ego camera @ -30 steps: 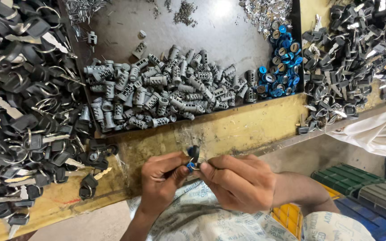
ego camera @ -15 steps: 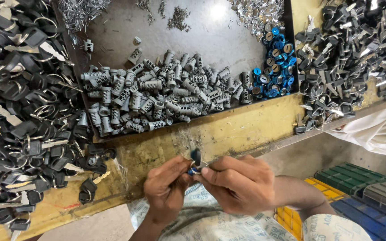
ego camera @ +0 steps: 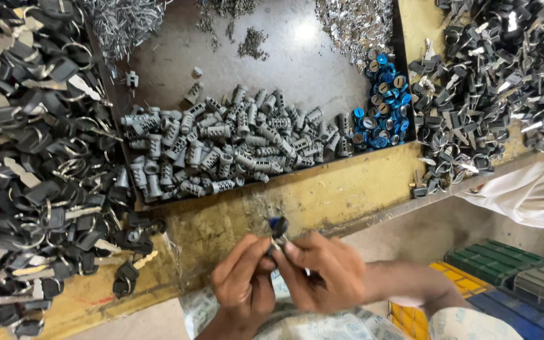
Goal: The person picks gray lock plug cylinders from a tray, inserts a key into each plug, and presses a blue cap or pin into place by hand, setting the assembled lock cylinder on the bench edge. They repeat this assembly cycle continuously, reaching into the tray for the next plug and key.
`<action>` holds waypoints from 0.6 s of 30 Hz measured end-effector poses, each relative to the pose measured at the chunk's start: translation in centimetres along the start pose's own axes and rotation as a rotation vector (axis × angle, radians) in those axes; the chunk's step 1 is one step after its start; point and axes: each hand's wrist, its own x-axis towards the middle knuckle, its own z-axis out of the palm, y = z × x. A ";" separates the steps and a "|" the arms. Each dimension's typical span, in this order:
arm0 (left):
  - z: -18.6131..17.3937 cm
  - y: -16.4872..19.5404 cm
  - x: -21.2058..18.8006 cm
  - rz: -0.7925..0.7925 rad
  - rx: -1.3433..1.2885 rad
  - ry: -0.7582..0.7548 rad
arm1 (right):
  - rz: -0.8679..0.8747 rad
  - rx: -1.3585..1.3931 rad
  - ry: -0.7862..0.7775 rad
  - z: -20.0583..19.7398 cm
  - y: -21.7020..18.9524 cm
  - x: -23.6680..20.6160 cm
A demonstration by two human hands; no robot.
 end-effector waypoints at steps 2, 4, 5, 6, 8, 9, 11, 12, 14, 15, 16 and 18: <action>-0.2 -0.3 0.5 -0.011 -0.034 -0.069 | -0.031 -0.007 0.016 0.2 0.5 0.2; -0.4 0.1 0.6 -0.099 -0.058 -0.134 | 0.046 0.008 -0.063 -0.4 0.3 1.2; -0.5 0.1 1.0 -0.139 -0.063 -0.163 | 0.104 0.010 -0.126 -1.1 0.3 2.0; -0.5 0.2 1.3 -0.186 -0.068 -0.195 | 0.170 0.013 -0.193 -1.9 0.2 2.9; -0.4 0.2 1.9 -0.140 -0.102 -0.291 | 0.498 0.396 -0.656 -5.2 1.9 5.3; -0.2 0.2 2.2 -0.113 -0.119 -0.335 | 0.527 0.401 -0.719 -6.2 3.3 6.7; 0.6 0.1 2.6 -0.172 -0.159 -0.254 | 0.206 0.410 -0.586 -7.1 7.5 9.3; 1.0 0.1 2.7 -0.205 -0.182 -0.221 | 0.793 0.678 -0.530 -8.2 9.5 10.6; 1.0 0.1 2.7 -0.245 -0.154 -0.158 | 0.810 0.963 0.046 -7.5 13.3 12.3; 0.9 0.1 2.7 -0.269 -0.140 -0.124 | 0.993 0.919 0.265 -7.2 15.2 13.1; 0.8 0.1 2.4 -0.285 -0.124 -0.103 | 1.147 0.859 0.508 -6.8 16.8 13.8; 0.4 -0.3 2.4 -0.280 -0.092 -0.057 | 0.892 0.509 0.225 -6.8 18.4 13.2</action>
